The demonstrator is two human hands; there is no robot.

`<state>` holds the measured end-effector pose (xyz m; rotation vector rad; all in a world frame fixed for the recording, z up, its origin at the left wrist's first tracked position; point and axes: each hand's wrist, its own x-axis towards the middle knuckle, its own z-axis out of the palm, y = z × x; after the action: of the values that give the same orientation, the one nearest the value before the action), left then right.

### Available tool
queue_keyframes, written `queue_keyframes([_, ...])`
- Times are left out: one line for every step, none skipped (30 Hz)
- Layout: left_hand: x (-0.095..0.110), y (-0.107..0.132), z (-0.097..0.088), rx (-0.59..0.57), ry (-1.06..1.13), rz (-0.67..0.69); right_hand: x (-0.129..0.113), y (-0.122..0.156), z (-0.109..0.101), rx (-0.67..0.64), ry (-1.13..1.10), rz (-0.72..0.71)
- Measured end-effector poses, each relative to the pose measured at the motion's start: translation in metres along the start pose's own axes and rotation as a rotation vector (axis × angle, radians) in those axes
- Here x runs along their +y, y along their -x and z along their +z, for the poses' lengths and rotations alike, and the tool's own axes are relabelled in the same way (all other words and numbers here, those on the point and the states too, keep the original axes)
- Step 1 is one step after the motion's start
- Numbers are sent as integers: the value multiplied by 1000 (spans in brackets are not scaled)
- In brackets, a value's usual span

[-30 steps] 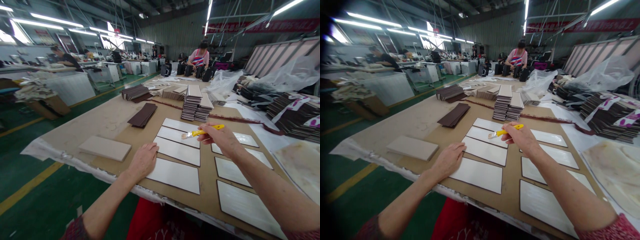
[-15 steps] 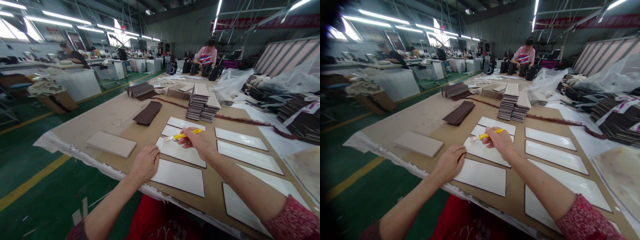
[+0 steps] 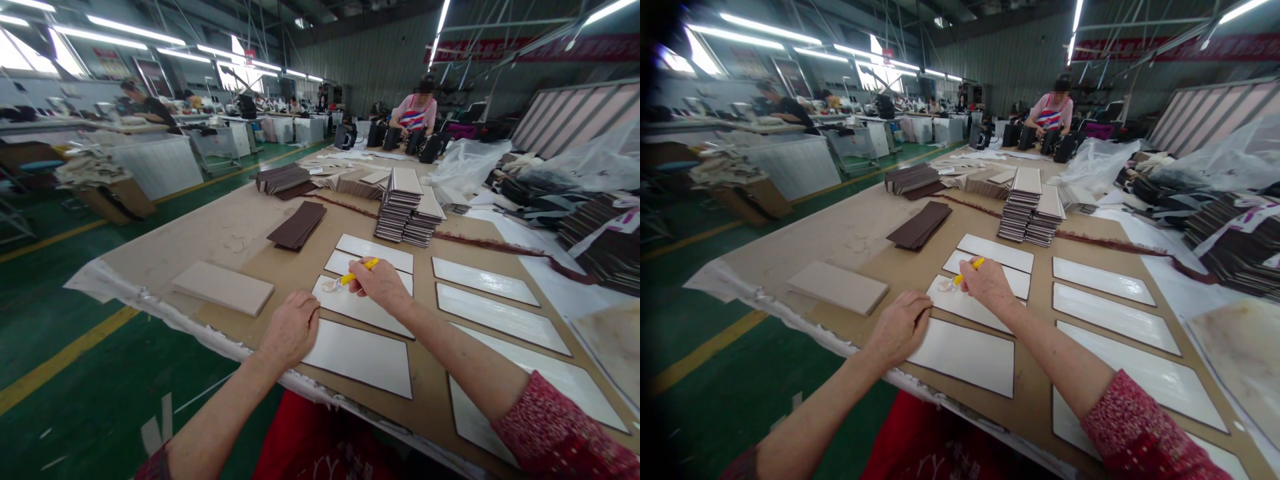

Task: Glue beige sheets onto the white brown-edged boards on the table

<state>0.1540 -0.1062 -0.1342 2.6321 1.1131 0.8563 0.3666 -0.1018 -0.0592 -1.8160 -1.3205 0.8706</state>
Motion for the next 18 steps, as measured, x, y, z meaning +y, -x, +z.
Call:
queue_keyframes([0,0,0,0,0,1,0,0,-3,2,41,1])
queue_keyframes([0,0,-1,1,-2,1,-1,0,-6,5,77,3])
queue_keyframes([1,-1,-1,2,-3,1,-1,1,-10,6,108,6])
queue_keyframes([1,-1,-2,3,-5,0,0,2,-14,8,135,10])
queue_keyframes([1,-1,-2,2,-7,1,0,3,-19,7,158,15])
queue_keyframes([1,-1,-3,0,-9,2,1,5,-23,6,179,23])
queue_keyframes([1,-1,-3,-3,-11,3,2,8,-28,4,200,34])
queue_keyframes([2,-1,-3,-6,-12,5,3,11,-34,0,220,45])
queue_keyframes([1,-1,-3,-7,-12,7,4,14,-39,-5,238,55])
queue_keyframes([1,-1,-3,-8,-11,9,6,17,-45,-8,254,64])
queue_keyframes([1,0,-3,-8,-11,11,7,21,-51,-8,266,73])
queue_keyframes([0,0,-2,-11,-12,14,9,25,-57,-4,279,80])
queue_keyframes([0,0,-2,-12,-15,16,10,29,-64,1,294,88])
queue_keyframes([-1,0,-1,-12,-20,19,12,33,-70,10,316,93])
queue_keyframes([-2,1,0,-10,-27,21,14,37,-76,18,345,97])
queue_keyframes([-2,1,0,-7,-35,25,16,41,-81,23,379,96])
queue_keyframes([-3,1,1,-2,-41,28,18,44,-87,28,414,90])
queue_keyframes([-3,1,1,1,-44,31,21,48,-92,31,444,85])
